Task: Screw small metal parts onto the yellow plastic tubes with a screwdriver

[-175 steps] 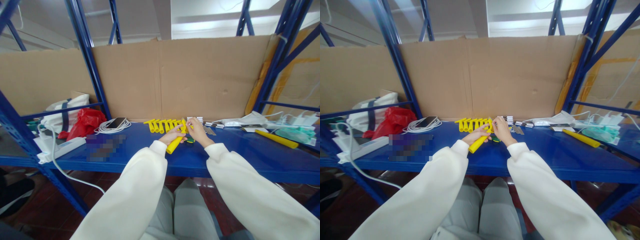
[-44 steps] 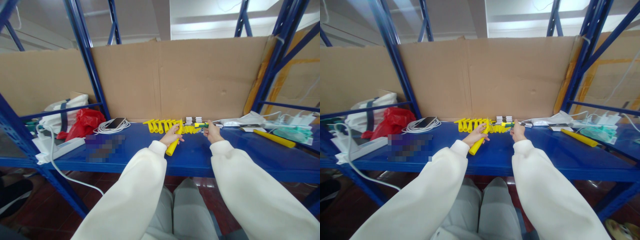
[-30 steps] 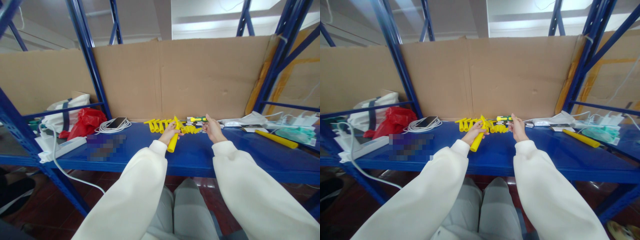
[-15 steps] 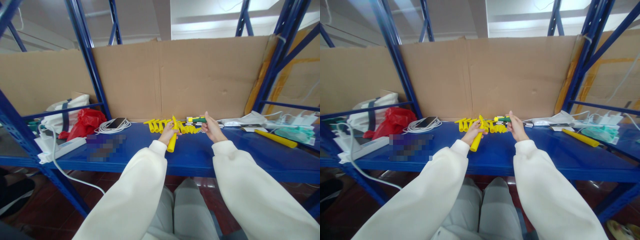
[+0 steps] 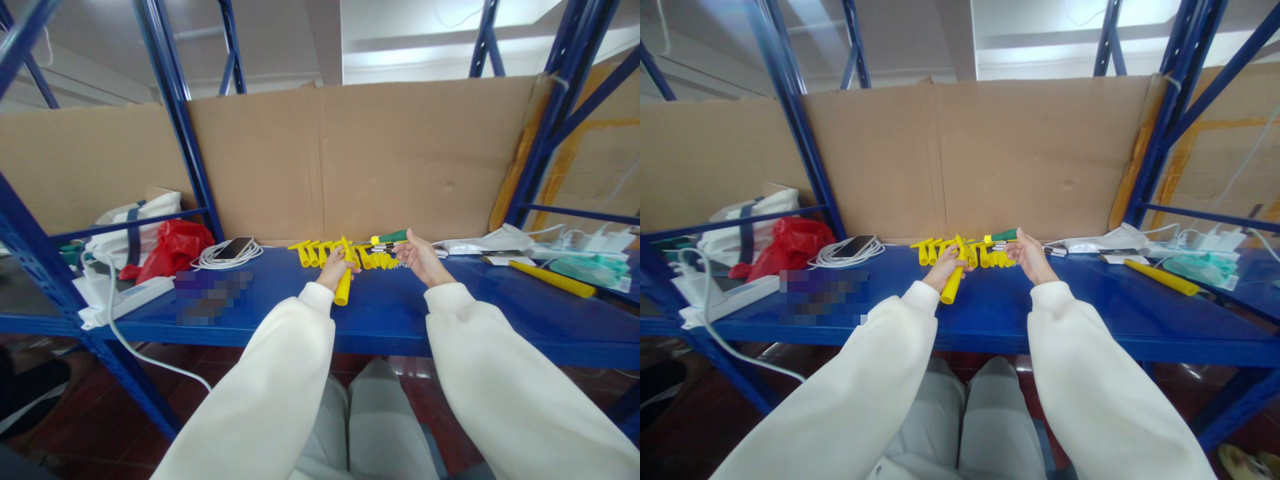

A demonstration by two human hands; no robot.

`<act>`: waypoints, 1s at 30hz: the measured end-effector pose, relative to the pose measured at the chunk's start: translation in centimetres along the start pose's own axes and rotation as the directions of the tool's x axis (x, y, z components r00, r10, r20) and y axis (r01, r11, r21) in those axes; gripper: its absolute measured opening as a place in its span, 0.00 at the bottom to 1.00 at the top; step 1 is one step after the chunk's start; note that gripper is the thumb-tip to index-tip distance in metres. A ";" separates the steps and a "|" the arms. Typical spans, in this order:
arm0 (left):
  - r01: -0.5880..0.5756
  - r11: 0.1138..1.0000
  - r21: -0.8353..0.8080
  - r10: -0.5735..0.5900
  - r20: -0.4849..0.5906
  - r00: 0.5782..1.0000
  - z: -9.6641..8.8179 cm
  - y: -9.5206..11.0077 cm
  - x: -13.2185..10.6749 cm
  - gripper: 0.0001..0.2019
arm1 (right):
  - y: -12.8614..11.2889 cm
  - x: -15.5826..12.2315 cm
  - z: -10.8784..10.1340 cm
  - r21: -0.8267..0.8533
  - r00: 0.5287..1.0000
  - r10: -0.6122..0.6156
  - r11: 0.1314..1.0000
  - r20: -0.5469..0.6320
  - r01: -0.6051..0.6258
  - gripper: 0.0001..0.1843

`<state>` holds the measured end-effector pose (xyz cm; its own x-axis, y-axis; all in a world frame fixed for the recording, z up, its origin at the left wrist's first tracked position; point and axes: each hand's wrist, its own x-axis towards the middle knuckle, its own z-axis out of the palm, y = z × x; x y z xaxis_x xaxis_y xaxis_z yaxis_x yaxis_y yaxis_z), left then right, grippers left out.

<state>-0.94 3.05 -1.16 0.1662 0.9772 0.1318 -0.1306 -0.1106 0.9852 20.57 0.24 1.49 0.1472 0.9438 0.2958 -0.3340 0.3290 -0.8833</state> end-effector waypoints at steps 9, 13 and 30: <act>0.046 0.999 -0.008 -0.046 -0.022 0.999 0.6 1.0 -1.0 0.42 | 0.1 0.5 0.1 0.013 0.993 -0.025 1.000 -0.118 0.027 0.19; 0.039 0.999 -0.005 -0.039 -0.016 0.999 0.5 0.9 -0.9 0.41 | 0.1 0.2 0.1 -0.002 0.993 -0.062 0.998 -0.097 0.062 0.26; 0.044 0.999 0.002 -0.044 -0.043 0.998 0.7 1.3 -1.4 0.40 | 0.2 0.3 -0.3 -0.020 0.996 -0.090 0.996 -0.017 0.089 0.18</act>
<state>-0.72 1.37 0.03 0.1296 0.9881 0.0832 -0.1208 -0.0675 0.9904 20.82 0.59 1.25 0.1922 0.9099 0.3677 -0.3011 0.4113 -0.8604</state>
